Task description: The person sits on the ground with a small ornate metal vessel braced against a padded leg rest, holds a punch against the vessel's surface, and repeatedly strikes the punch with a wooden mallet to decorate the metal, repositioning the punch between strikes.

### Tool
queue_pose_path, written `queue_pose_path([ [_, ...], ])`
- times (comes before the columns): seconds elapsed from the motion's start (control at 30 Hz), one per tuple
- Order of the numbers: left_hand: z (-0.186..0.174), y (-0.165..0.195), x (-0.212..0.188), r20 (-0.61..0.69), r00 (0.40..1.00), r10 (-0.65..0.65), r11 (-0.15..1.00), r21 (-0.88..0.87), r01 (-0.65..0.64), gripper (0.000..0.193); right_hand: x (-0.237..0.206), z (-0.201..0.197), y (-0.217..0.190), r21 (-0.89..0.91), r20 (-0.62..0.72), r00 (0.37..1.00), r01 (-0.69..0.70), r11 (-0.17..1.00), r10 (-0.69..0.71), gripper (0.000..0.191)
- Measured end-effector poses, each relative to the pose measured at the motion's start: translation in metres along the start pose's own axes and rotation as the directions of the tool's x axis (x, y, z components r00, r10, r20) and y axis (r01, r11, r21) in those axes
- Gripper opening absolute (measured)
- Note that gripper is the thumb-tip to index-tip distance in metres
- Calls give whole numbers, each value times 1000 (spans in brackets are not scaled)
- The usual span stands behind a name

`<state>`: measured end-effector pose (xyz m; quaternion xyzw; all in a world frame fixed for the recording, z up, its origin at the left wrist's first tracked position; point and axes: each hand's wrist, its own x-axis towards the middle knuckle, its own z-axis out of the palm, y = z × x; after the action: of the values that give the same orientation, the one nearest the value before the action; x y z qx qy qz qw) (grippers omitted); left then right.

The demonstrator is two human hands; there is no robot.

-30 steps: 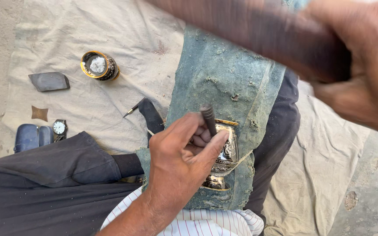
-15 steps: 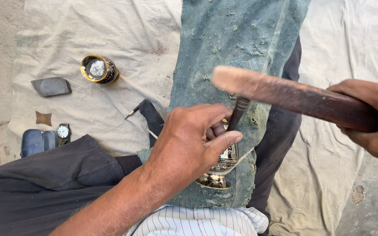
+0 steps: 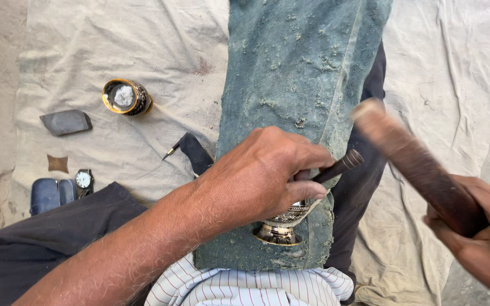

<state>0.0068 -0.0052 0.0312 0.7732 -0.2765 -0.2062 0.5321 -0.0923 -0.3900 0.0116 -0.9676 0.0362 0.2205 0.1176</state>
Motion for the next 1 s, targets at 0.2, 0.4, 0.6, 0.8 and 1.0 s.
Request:
queue_pose_path([
  [0.2, -7, -1, 9, 194, 976, 95, 996, -16, -93, 37, -47, 11, -43, 100, -252, 965, 105, 989, -77, 40],
  [0.4, -10, 4, 20, 365, 928, 71, 996, 26, -87, 29, -68, 24, -59, -6, -154, 960, -239, 971, 236, 40],
  [0.6, -13, 7, 23, 245, 966, 77, 997, -47, -67, 44, -79, 45, -42, 734, -195, 963, 15, 679, 189, 41],
  [0.8, -9, 7, 38, 367, 920, 142, 990, -46, -134, 42, -80, 55, -49, 749, -108, 983, -20, 663, 152, 43],
  [1.0, -8, 5, 39, 420, 898, 130, 991, -15, -136, 49, -79, 47, -70, 628, -21, 896, -333, 703, 443, 39],
])
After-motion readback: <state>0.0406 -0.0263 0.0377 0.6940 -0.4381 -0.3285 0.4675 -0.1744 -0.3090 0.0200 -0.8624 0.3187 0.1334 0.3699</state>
